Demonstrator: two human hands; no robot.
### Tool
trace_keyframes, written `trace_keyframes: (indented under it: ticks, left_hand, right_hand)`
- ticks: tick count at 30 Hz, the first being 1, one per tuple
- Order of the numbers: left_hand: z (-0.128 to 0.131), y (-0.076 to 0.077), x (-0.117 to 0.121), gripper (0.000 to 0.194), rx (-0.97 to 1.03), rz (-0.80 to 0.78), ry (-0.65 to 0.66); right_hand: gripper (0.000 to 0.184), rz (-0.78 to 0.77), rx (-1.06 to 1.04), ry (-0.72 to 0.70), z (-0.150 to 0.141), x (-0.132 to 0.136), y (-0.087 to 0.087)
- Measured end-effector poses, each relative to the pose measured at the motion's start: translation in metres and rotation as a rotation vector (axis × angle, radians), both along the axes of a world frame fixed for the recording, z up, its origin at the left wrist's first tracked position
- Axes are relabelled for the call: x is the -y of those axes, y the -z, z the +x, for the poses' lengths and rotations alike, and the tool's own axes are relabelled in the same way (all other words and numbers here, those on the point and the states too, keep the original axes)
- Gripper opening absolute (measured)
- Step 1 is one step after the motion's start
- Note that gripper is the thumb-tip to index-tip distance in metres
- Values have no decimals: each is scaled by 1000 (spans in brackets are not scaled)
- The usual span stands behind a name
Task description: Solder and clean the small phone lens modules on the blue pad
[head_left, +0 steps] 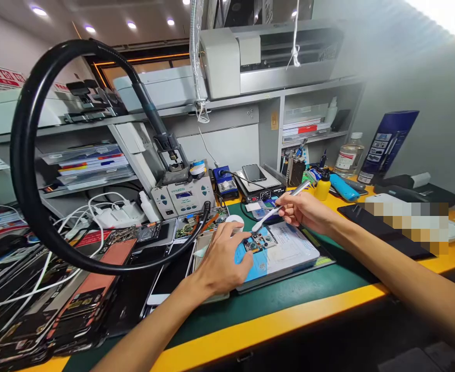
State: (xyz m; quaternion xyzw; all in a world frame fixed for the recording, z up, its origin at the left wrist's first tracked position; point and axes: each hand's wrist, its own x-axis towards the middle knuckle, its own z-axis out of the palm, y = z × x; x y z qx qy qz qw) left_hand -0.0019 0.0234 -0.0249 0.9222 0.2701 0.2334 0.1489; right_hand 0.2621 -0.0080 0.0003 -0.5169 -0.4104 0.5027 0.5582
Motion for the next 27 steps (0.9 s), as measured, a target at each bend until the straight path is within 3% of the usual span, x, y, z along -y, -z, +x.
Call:
trace_keyframes:
  ticks: [12,27]
  left_hand:
    - [-2,5,-1,35,90,69,10]
    - [-1,2,0,35,64,43,-3]
  right_hand:
    - [17,-3,-3,-43,-1,-2,3]
    - [13,-39,-30,-42,-5,1,-3]
